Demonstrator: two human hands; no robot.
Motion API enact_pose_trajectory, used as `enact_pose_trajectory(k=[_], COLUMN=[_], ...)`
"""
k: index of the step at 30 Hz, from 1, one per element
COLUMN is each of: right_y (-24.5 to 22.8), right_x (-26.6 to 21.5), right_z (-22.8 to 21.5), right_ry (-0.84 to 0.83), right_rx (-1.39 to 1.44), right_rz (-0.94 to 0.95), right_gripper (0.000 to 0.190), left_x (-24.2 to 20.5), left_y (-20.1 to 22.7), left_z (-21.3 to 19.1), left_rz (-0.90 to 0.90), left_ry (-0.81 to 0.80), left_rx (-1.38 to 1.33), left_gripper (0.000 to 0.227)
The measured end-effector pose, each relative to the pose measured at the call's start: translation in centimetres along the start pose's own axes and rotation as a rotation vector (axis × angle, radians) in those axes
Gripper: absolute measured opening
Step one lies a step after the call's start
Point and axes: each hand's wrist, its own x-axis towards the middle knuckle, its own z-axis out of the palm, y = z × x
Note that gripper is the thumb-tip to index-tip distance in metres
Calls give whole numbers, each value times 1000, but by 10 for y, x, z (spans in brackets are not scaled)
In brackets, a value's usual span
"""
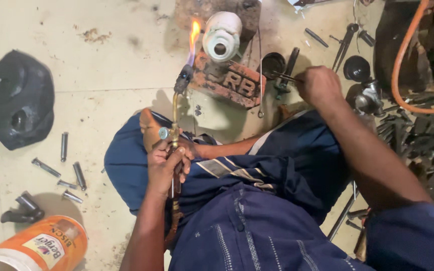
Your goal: The person sits on the floor and uses a blowtorch to heat a small white ceramic crucible resting on a brick. They hold a metal rod in the flame and repeatedly dip it into a small container, then back into the crucible, continuing the heating process.
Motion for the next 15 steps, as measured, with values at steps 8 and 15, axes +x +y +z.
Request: enact_pose_trajectory(k=[8,15], right_y=[1,7], right_x=[34,28], right_z=[31,24], right_ry=[-17,43], right_rx=[9,114], right_rz=[4,83], right_gripper=[11,17], left_x=[-3,1], left_y=[7,7], left_z=[13,17], left_rz=[-8,-22], left_ry=[86,119], left_rx=[138,186], left_gripper=[47,46])
